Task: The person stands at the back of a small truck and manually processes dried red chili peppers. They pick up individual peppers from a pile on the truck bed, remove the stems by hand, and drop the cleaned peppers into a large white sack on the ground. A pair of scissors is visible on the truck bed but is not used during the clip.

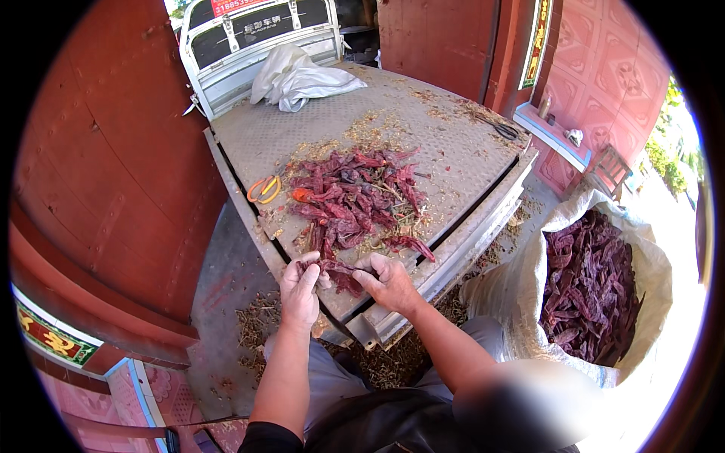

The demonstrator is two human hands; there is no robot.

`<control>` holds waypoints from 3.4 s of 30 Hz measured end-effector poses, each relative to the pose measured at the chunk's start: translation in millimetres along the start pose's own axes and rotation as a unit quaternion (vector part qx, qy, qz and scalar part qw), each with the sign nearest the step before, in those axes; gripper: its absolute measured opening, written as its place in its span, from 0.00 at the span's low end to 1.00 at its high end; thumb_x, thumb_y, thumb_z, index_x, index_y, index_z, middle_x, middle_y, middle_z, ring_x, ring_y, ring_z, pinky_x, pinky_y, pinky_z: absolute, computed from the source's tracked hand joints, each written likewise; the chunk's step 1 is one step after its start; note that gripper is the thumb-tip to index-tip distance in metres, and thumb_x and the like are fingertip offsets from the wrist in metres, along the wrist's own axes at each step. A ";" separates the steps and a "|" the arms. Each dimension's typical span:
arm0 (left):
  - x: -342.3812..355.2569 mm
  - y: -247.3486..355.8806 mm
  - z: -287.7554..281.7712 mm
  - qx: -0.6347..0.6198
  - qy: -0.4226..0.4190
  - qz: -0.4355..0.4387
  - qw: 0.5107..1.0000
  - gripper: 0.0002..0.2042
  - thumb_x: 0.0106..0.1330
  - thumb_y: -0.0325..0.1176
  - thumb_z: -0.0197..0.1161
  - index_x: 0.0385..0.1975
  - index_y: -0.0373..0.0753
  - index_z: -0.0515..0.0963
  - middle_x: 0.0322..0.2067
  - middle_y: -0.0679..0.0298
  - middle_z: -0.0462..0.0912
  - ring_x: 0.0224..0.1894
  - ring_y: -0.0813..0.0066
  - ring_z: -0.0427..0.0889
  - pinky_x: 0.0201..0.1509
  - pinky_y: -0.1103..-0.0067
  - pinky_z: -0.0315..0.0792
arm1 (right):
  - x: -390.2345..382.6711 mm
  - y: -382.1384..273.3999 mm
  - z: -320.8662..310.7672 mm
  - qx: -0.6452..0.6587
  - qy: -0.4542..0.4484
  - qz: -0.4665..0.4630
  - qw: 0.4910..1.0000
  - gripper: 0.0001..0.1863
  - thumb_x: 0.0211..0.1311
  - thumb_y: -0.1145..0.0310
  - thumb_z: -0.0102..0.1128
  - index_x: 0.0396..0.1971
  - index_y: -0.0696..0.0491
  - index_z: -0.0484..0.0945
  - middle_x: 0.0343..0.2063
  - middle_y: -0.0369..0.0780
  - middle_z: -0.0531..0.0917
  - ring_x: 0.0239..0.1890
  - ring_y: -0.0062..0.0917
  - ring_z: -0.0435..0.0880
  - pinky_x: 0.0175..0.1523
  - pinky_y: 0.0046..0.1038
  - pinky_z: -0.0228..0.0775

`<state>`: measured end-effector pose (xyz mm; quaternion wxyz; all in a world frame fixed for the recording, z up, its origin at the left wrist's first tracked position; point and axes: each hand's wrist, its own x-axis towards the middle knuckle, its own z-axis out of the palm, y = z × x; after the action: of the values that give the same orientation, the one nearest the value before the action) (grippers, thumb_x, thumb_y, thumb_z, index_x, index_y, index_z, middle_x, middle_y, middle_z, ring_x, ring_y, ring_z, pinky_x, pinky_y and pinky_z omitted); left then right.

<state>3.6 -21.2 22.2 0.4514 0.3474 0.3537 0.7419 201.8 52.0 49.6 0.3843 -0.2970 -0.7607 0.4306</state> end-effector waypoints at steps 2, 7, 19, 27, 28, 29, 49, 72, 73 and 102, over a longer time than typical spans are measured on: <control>0.6 0.7 5.3 0.005 -0.016 0.001 1.000 0.20 0.66 0.26 0.65 0.58 0.34 0.73 0.38 0.66 0.81 0.37 0.78 0.80 0.45 0.81 0.75 | -0.7 13.8 2.0 0.058 0.012 0.037 0.998 0.08 0.68 0.67 0.62 0.35 0.57 0.79 0.25 0.34 0.81 0.28 0.17 0.77 0.35 0.23 0.71; -1.7 -3.5 5.0 0.121 -0.058 -0.016 0.991 0.26 0.62 0.23 0.67 0.62 0.34 0.70 0.46 0.69 0.79 0.46 0.81 0.77 0.55 0.81 0.71 | -1.6 4.9 -0.8 0.186 0.010 0.081 0.979 0.08 0.70 0.67 0.60 0.35 0.56 0.78 0.24 0.31 0.79 0.26 0.13 0.75 0.33 0.19 0.68; -2.1 -7.3 -6.1 0.115 -0.027 -0.034 0.992 0.18 0.65 0.29 0.69 0.54 0.34 0.77 0.40 0.66 0.83 0.39 0.79 0.81 0.44 0.79 0.78 | -2.7 0.9 -2.8 0.039 -0.020 0.005 0.999 0.08 0.64 0.67 0.63 0.32 0.58 0.80 0.25 0.38 0.80 0.30 0.23 0.79 0.40 0.28 0.73; -4.5 -3.1 6.7 0.205 -0.032 -0.001 0.978 0.12 0.66 0.27 0.68 0.47 0.33 0.80 0.35 0.66 0.84 0.37 0.80 0.81 0.44 0.81 0.76 | -1.8 -3.5 -5.7 0.017 -0.034 -0.008 0.999 0.09 0.63 0.66 0.64 0.34 0.58 0.81 0.29 0.43 0.82 0.33 0.31 0.83 0.42 0.31 0.74; -4.4 -3.8 5.7 0.203 -0.030 -0.003 0.979 0.11 0.66 0.27 0.68 0.47 0.34 0.81 0.35 0.66 0.84 0.37 0.80 0.81 0.44 0.81 0.76 | -1.6 -4.2 -6.0 0.012 -0.035 -0.014 0.999 0.09 0.63 0.66 0.64 0.34 0.58 0.81 0.29 0.43 0.83 0.33 0.32 0.83 0.43 0.31 0.74; -4.3 -3.9 5.5 0.202 -0.028 -0.004 0.979 0.11 0.66 0.26 0.67 0.46 0.34 0.81 0.35 0.66 0.84 0.36 0.80 0.81 0.43 0.80 0.76 | -1.9 -7.5 -6.1 0.009 -0.033 -0.019 0.999 0.10 0.63 0.66 0.64 0.35 0.58 0.81 0.30 0.44 0.83 0.34 0.33 0.83 0.43 0.31 0.74; -4.2 -3.4 7.2 0.153 -0.004 -0.022 0.988 0.08 0.66 0.25 0.67 0.43 0.34 0.79 0.38 0.64 0.82 0.38 0.78 0.81 0.44 0.79 0.78 | 0.2 -3.7 -4.4 -0.023 -0.013 -0.035 0.999 0.11 0.66 0.65 0.62 0.40 0.56 0.82 0.34 0.46 0.84 0.39 0.41 0.84 0.47 0.36 0.74; -5.2 -2.5 8.4 0.149 -0.010 -0.009 0.989 0.09 0.65 0.26 0.68 0.43 0.34 0.79 0.36 0.64 0.82 0.35 0.77 0.81 0.42 0.79 0.77 | -0.8 -1.2 -2.7 -0.032 -0.020 -0.031 0.999 0.09 0.65 0.66 0.62 0.36 0.56 0.81 0.32 0.46 0.83 0.37 0.42 0.83 0.44 0.36 0.74; -4.9 -3.8 7.3 0.147 -0.004 -0.011 0.989 0.09 0.66 0.26 0.68 0.43 0.34 0.79 0.36 0.64 0.82 0.35 0.77 0.81 0.42 0.78 0.77 | -0.9 -1.5 -2.5 -0.030 -0.018 -0.029 0.999 0.09 0.64 0.66 0.62 0.36 0.56 0.81 0.31 0.46 0.83 0.37 0.41 0.83 0.44 0.36 0.74; 0.7 -8.5 9.0 0.147 -0.046 -0.031 0.988 0.14 0.67 0.24 0.65 0.51 0.34 0.77 0.44 0.69 0.82 0.44 0.83 0.78 0.50 0.81 0.73 | -0.3 12.3 -1.0 0.065 -0.010 0.063 0.996 0.09 0.67 0.67 0.62 0.33 0.58 0.79 0.25 0.37 0.81 0.31 0.21 0.78 0.41 0.28 0.73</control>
<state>14.5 -15.7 19.8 0.4335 0.4329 0.4484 0.6508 204.3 57.7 39.0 0.3671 -0.3145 -0.7148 0.5053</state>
